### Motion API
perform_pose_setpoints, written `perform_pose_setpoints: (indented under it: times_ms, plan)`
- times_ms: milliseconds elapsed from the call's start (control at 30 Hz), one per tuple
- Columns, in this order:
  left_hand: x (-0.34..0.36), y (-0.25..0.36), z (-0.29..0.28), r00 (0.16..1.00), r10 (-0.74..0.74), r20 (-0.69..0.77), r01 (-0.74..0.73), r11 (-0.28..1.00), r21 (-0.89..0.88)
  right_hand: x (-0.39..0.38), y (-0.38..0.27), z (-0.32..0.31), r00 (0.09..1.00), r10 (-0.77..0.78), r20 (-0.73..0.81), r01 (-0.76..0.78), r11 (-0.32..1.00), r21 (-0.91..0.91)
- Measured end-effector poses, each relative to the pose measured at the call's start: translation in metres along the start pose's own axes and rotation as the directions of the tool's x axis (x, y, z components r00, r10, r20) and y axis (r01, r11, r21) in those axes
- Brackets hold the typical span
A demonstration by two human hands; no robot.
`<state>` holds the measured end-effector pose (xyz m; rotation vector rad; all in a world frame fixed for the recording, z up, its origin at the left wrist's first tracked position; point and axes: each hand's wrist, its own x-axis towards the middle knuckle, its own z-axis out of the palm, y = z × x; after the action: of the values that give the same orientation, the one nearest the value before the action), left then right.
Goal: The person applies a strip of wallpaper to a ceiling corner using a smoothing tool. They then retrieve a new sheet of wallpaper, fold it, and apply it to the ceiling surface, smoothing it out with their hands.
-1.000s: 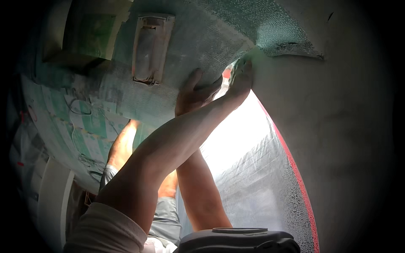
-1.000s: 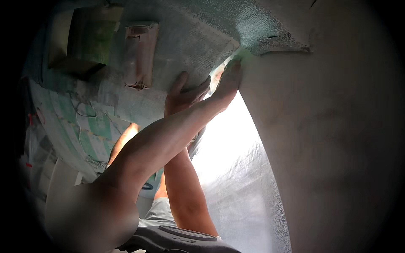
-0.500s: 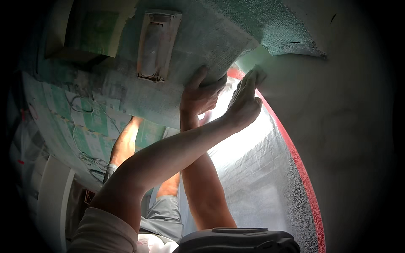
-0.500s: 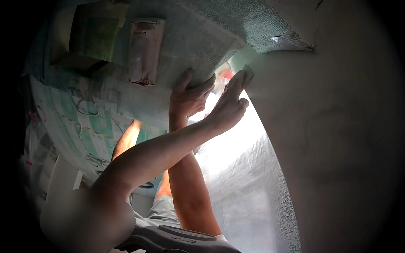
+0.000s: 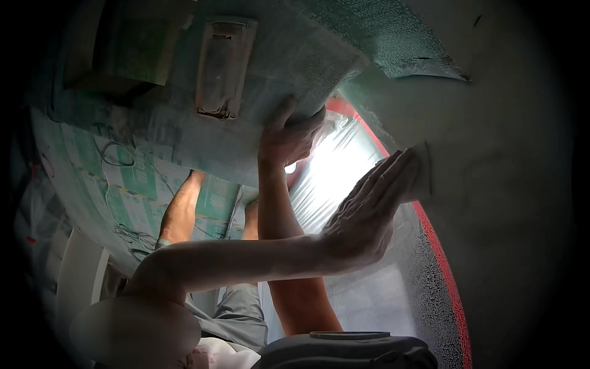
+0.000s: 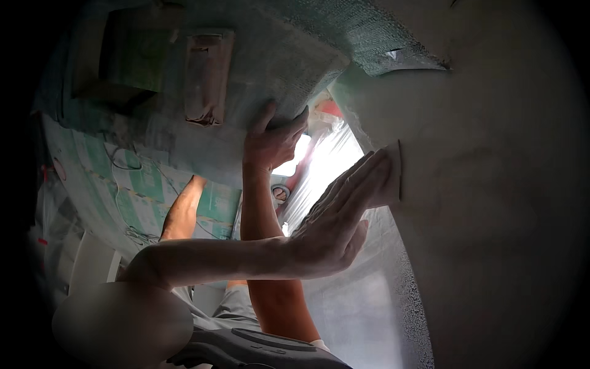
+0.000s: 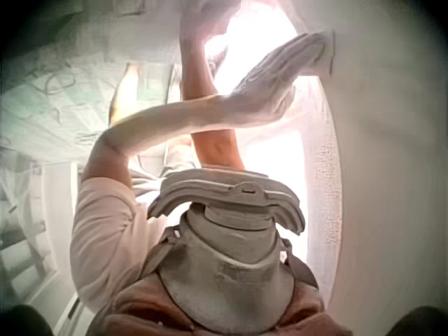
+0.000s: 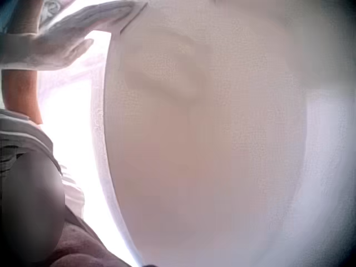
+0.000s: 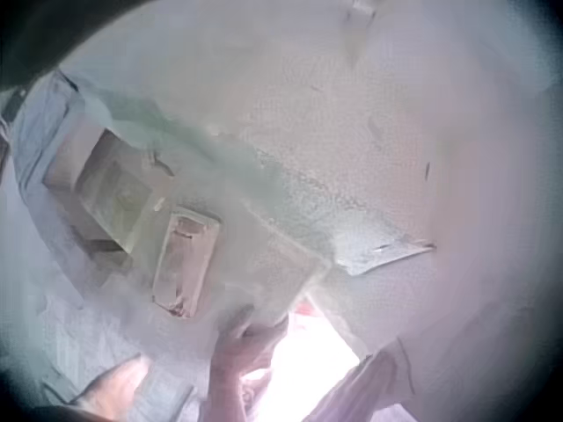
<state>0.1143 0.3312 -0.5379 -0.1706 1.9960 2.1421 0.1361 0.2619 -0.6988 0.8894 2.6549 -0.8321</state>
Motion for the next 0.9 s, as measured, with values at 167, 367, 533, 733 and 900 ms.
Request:
perform_pose_setpoints:
  times_ms: [167,367,533,733,900]
  plan:
    - [0.044,-0.084,-0.004,0.988,-0.145,-0.044,0.15,0.98,0.132,0.006,-0.01,-0.006,0.999,-0.013,-0.029,0.013,1.0,0.025]
    - [0.09,-0.159,-0.007,0.96,-0.261,-0.103,0.24,0.955,-0.177,-0.003,-0.003,-0.004,0.999,-0.037,0.0,0.037,0.999,0.036]
    - [0.045,-0.068,-0.029,0.993,-0.027,0.117,0.066,0.936,-0.347,0.002,-0.015,-0.012,0.999,-0.018,0.027,0.016,0.999,0.05]
    - [0.087,-0.047,-0.027,0.997,-0.068,0.026,0.07,0.993,-0.093,-0.002,-0.014,-0.005,0.999,-0.034,-0.009,0.034,0.999,0.025]
    - [0.066,-0.019,-0.012,0.991,0.087,0.103,-0.084,0.996,-0.028,0.001,-0.007,-0.012,0.998,-0.044,-0.045,0.045,0.999,0.023]
